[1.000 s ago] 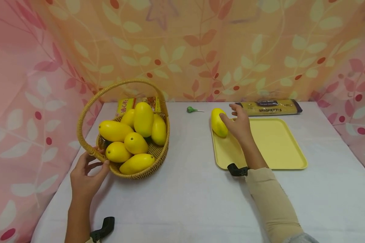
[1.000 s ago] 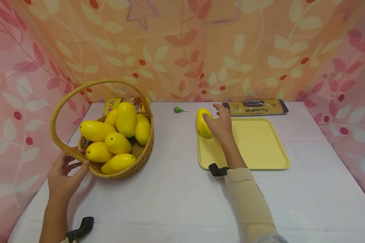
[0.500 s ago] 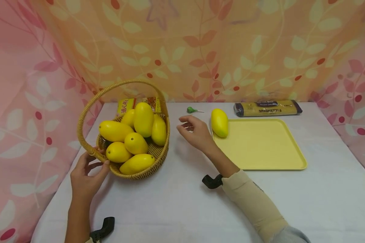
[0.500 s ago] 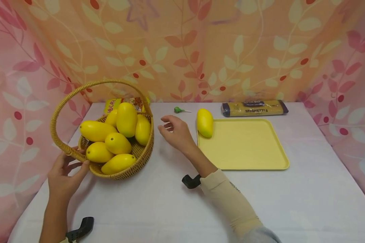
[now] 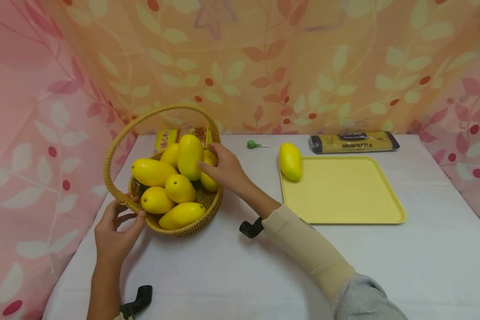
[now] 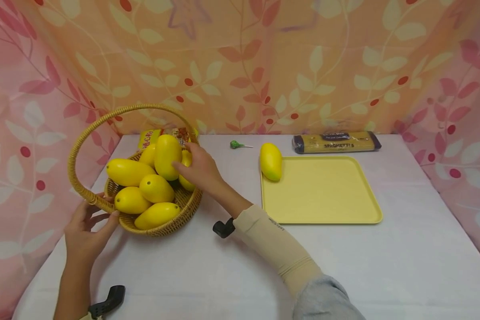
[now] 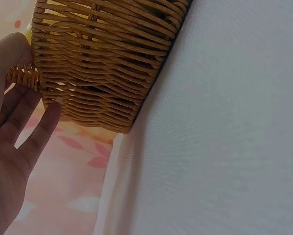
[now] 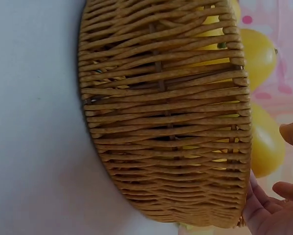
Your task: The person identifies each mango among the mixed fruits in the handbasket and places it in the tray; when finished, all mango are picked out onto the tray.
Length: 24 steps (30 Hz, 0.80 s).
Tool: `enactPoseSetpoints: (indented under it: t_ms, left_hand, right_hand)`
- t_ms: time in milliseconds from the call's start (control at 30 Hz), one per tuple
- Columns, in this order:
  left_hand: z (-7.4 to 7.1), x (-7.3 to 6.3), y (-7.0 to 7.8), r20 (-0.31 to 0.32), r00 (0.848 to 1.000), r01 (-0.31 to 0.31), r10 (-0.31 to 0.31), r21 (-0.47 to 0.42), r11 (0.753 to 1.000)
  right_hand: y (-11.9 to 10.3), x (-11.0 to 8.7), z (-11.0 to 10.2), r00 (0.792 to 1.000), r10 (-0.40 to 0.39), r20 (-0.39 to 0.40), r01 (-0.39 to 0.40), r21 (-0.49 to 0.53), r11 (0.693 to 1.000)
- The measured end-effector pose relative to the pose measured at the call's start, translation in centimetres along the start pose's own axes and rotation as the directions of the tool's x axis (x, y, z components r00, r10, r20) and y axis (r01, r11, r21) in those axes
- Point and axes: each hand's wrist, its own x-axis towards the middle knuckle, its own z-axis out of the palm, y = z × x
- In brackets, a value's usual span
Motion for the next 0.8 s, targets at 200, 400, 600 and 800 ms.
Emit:
enactPoseSetpoints:
  t_ms: [200, 400, 600, 800]
  left_hand:
    - [0.1, -0.2, -1.4, -0.017, 1.0, -0.016, 0.015, -0.007, 1.0]
    - [0.0, -0.4, -2.1, -0.012, 1.0, -0.005, 0.005, -0.011, 1.0]
    - [-0.1, -0.3, -2.1, -0.015, 1.0, -0.017, 0.017, -0.014, 1.0]
    - [0.0, -0.3, -2.1, -0.013, 1.0, -0.009, 0.009, -0.014, 1.0]
  right_hand:
    - [-0.2, 1.8, 1.4, 0.994, 0.096, 0.061, -0.094, -0.028, 0.995]
    - [0.1, 2.1, 2.4, 0.996, 0.081, 0.035, -0.079, -0.066, 0.995]
    - [0.3, 2.0, 2.9, 0.998, 0.069, -0.01, -0.069, -0.025, 0.997]
    - [0.6, 1.7, 2.7, 0.997, 0.071, -0.044, -0.063, 0.149, 0.987]
